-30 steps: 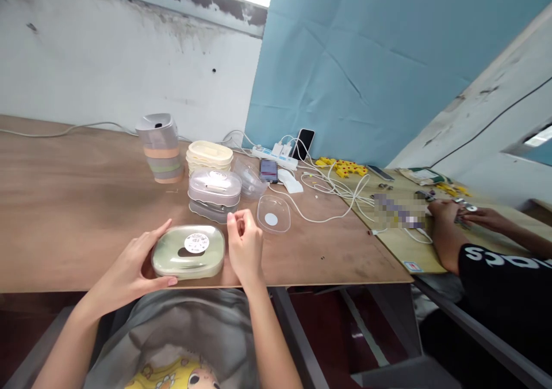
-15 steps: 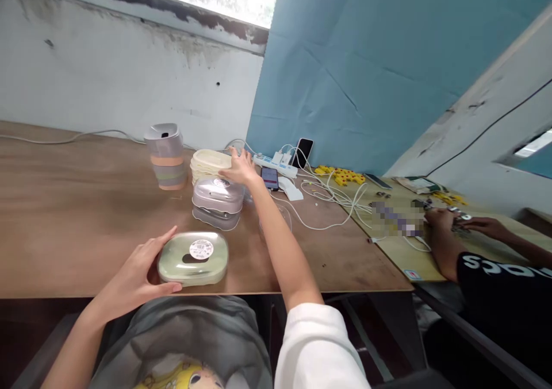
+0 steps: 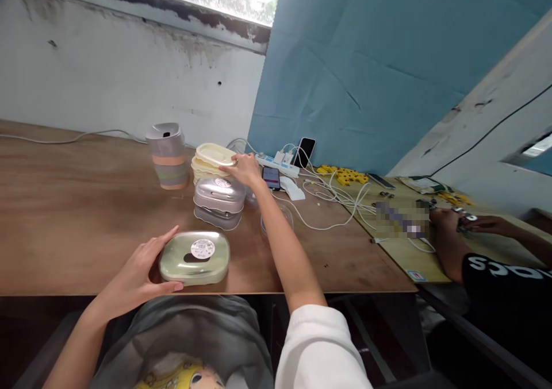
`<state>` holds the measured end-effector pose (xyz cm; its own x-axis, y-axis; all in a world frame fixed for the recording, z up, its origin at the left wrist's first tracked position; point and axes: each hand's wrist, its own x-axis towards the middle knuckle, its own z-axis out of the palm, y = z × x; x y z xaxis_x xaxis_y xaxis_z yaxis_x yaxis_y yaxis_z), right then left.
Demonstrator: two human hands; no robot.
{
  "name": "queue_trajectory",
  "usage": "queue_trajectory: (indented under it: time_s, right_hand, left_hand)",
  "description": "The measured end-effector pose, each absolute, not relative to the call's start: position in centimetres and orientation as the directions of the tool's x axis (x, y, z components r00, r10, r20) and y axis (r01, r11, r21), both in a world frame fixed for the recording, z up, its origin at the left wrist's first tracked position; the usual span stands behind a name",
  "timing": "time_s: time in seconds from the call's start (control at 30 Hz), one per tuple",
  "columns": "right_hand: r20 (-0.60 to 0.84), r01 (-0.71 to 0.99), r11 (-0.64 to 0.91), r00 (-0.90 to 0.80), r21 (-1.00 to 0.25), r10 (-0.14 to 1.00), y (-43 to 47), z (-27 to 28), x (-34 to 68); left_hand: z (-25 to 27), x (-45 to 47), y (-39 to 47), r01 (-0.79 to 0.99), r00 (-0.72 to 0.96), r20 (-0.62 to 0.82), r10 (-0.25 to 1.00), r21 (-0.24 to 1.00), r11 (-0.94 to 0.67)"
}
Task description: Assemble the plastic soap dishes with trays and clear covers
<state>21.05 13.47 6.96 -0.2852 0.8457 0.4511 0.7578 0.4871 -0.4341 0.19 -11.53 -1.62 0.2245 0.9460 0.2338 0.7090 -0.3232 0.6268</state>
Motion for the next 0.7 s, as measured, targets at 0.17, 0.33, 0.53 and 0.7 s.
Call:
queue_trajectory:
  time_s: [0.17, 0.33, 0.53, 0.7]
  right_hand:
    - [0.561, 0.736, 0.522, -0.235, -0.431, 0.794, 8.4, 8.8, 22.3]
    - [0.563, 0.684, 0.533, -0.213, -0.498, 0.798, -0.6, 9.2, 27.0]
    - [0.391, 0.574, 0.320, -0.001, -0.754, 0.921, -8.1, 5.1, 31.4]
    - [0.139, 0.539, 0.188, -0.129, -0.821, 0.982, -9.1, 1.9, 28.5]
  left_hand:
    - [-1.9, 0.2, -11.4, 0.645, 0.155, 0.217, 0.964, 0.716, -0.265]
    - [-2.2, 0.0, -11.1, 0.331, -0.110, 0.196, 0.974, 0.932, -0.150]
    - [-3.6, -1.2, -9.9, -0.007, -0.438, 0.237, 0.867, 0.964, -0.267]
    - [-3.2, -1.0, -10.2, 0.000, -0.354, 0.266, 0.897, 0.959, -0.285]
